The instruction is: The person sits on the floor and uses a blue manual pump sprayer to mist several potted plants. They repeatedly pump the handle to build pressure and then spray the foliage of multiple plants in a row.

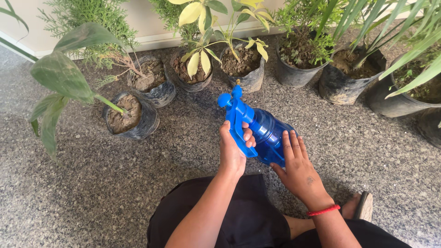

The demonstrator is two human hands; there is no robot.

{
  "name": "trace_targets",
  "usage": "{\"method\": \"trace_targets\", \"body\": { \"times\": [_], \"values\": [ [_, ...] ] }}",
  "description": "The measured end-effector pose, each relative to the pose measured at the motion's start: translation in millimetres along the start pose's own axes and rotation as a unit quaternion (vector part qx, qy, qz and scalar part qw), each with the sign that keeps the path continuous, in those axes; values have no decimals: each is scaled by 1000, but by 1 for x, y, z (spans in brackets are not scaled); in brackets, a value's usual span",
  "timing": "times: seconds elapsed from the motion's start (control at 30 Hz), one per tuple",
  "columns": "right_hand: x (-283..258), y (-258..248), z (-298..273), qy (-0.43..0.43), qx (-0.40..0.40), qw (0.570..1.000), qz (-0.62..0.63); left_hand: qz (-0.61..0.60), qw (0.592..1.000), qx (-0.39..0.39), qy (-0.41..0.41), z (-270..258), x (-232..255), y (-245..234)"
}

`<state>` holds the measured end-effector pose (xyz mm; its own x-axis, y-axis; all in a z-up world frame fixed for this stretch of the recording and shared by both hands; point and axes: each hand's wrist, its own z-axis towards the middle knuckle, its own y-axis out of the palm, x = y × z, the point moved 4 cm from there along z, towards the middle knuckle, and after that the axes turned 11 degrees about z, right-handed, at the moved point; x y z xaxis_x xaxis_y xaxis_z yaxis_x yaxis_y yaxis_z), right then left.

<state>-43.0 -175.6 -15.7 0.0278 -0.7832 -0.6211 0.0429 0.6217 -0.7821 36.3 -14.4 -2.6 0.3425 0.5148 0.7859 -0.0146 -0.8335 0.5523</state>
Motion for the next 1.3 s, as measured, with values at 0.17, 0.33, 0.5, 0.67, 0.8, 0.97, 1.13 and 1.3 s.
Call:
{"method": "trace_targets", "body": {
  "times": [0.17, 0.33, 0.5, 0.67, 0.8, 0.97, 1.13, 1.3],
  "values": [
    [0, 0, 1, 1, -2, 1000, -2, 4, 1000, -2, -5, 1, -1, -2],
    [-1, -1, 0, 6, -6, 1000, -7, -7, 1000, -10, -12, 4, -3, -3],
    [-1, -1, 1, -1, 0, 1000, -7, -4, 1000, -7, -16, 4, -1, -4],
    [-2, -1, 0, -10, 5, 1000, -14, -1, 1000, -7, -18, 4, 2, -2],
    [-2, 1, 0, -7, 4, 1000, -12, -4, 1000, 4, -12, 3, 4, -3],
    [3, 4, 0, -10, 7, 1000, -6, -3, 1000, -13, -14, 6, 2, -4],
    [8, 4, 0, -28, 16, 999, 6, -1, 999, -30, -19, 4, 1, 0],
    [2, 6, -2, -32, 15, 999, -12, 4, 1000, -16, -6, 7, 5, -4]
  ]
}}
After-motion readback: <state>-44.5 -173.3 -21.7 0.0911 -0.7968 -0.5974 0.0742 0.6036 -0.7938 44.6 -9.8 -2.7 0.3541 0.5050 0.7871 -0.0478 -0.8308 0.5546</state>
